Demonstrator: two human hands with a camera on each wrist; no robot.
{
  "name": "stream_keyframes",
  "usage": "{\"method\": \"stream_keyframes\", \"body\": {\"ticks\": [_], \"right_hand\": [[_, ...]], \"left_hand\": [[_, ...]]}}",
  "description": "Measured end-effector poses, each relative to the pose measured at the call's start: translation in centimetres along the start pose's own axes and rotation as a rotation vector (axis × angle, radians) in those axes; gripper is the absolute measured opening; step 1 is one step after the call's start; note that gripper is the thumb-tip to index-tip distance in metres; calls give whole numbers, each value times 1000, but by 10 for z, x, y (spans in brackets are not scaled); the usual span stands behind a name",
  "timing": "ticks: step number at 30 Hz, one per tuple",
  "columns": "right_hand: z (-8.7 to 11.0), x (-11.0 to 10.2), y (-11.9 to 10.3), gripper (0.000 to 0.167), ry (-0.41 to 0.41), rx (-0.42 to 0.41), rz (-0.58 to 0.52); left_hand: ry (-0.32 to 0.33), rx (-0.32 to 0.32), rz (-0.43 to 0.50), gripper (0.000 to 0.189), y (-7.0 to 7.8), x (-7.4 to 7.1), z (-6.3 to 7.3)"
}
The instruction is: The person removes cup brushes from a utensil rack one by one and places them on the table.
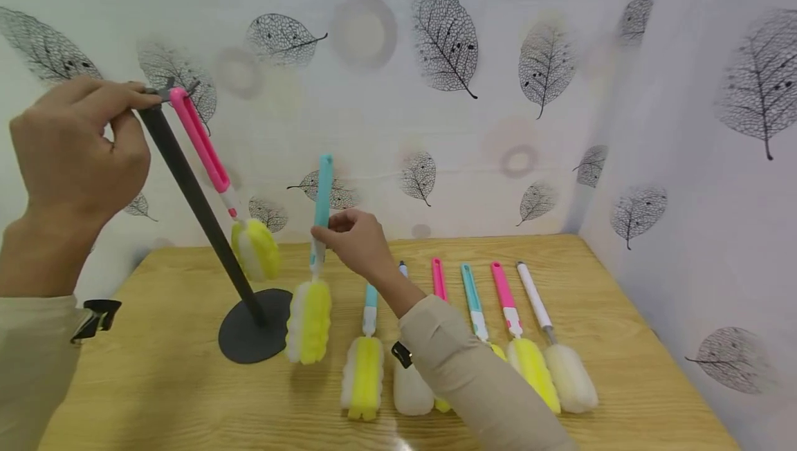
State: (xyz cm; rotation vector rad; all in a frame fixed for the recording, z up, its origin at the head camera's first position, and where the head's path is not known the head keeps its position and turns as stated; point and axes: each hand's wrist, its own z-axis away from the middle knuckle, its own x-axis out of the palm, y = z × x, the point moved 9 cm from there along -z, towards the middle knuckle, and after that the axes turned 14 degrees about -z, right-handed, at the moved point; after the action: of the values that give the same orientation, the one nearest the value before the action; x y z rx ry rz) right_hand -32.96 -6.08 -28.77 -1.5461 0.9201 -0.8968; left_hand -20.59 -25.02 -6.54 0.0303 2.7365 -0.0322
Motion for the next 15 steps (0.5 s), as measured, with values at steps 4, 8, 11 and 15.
{"method": "stream_keyframes", "body": {"ticks": [4,8,11,15], "right_hand": [[0,0,43,34,-44,195,83],[1,-1,72,29,-91,346,139],[1,2,88,22,-124,399,154],[2,7,103,20,-149,423,173]], "left_hand": [[19,3,-11,36,0,-1,0],[36,-29,-6,36,-1,0,1],[55,-22,-10,39,0,-1,2],[82,5,-24,45,2,-4,2]]}}
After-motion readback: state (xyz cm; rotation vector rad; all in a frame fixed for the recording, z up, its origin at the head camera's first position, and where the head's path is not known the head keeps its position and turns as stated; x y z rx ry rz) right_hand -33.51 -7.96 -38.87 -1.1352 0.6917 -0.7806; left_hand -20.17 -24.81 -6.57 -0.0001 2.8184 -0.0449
